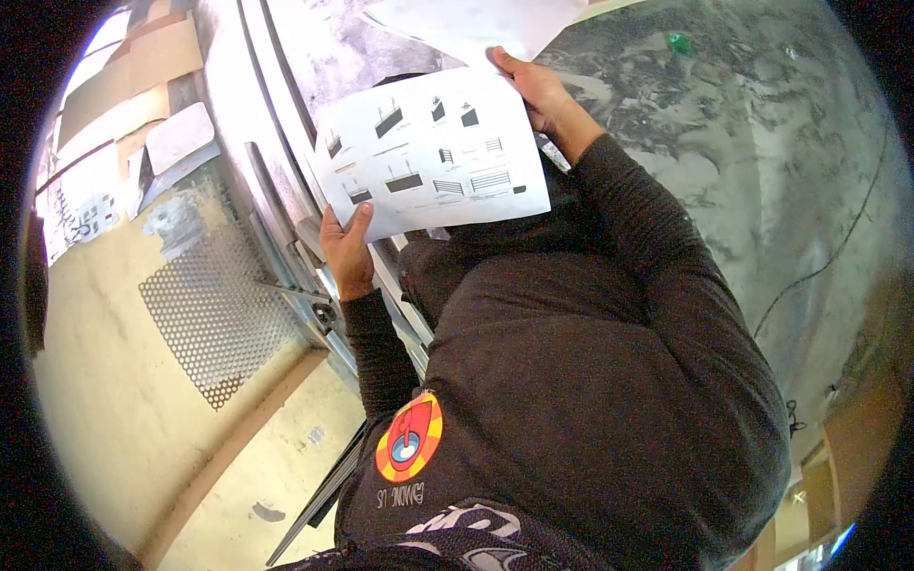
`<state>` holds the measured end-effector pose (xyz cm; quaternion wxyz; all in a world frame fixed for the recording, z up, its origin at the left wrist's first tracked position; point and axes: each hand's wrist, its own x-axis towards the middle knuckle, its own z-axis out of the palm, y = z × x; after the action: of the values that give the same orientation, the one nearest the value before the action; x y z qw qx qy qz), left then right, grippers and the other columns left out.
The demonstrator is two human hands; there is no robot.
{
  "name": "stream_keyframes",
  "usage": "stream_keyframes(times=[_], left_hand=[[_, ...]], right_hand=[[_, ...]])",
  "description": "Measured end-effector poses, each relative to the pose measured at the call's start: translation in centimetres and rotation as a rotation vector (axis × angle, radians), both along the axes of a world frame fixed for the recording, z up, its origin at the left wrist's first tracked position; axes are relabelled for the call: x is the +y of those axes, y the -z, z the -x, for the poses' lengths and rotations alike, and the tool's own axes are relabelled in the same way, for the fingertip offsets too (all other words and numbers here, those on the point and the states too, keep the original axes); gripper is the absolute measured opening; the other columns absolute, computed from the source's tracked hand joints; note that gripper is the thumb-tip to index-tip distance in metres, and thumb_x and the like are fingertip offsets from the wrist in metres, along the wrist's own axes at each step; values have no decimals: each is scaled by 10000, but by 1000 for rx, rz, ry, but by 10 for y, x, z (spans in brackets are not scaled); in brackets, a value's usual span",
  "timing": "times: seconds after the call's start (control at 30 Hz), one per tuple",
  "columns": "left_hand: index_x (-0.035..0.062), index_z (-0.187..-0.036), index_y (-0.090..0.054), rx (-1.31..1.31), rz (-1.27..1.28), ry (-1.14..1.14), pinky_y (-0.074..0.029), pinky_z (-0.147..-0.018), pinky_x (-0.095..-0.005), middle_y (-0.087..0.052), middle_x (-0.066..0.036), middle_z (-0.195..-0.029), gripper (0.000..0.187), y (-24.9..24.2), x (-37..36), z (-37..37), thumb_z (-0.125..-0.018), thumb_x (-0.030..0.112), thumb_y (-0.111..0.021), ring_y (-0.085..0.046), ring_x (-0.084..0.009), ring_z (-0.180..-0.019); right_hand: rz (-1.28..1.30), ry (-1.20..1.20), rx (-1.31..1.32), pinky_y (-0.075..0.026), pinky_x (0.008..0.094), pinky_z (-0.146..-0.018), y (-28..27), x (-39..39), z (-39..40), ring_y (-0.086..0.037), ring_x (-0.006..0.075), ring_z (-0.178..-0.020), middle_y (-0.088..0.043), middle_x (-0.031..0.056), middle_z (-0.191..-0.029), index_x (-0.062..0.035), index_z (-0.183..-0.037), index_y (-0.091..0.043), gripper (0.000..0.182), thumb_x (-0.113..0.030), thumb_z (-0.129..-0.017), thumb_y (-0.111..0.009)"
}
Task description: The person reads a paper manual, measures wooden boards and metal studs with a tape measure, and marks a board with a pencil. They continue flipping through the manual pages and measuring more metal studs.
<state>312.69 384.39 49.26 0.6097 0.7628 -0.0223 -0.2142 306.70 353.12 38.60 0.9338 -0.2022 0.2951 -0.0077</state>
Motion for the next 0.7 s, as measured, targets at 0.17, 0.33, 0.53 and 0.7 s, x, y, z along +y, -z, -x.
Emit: stream_keyframes(times=[0.17,0.33,0.53,0.7], left_hand=[[-17,-1128,-556,3,44,-19,-489,-833,-281,-640,-87,-1024,333,7,3,0,-818,5,-678,-608,-155,-919],[-22,-1127,-553,6,49,-15,-487,-839,-284,-636,-92,-1028,336,6,3,0,-817,5,-679,-606,-158,-923],[-27,-1126,-547,11,49,-3,-483,-848,-287,-631,-102,-1045,338,6,4,0,-817,7,-680,-604,-165,-932],[-16,-1166,-542,-27,15,28,-472,-846,-300,-641,-102,-1047,366,9,5,1,-840,82,-676,-604,-169,-936]], right_hand=[[48,2,33,-575,283,-584,-4,0,1,-651,140,-674,-653,112,-871,54,-1069,-570,444,-365,-921,-569],[48,4,53,-566,279,-563,-10,1,3,-645,136,-652,-654,108,-865,61,-1064,-574,441,-353,-914,-586],[62,6,65,-568,283,-556,-8,2,3,-645,146,-627,-658,120,-867,74,-1073,-565,459,-356,-912,-587],[62,-16,43,-571,284,-563,0,2,3,-652,151,-636,-661,126,-864,79,-1080,-556,470,-361,-914,-582]])
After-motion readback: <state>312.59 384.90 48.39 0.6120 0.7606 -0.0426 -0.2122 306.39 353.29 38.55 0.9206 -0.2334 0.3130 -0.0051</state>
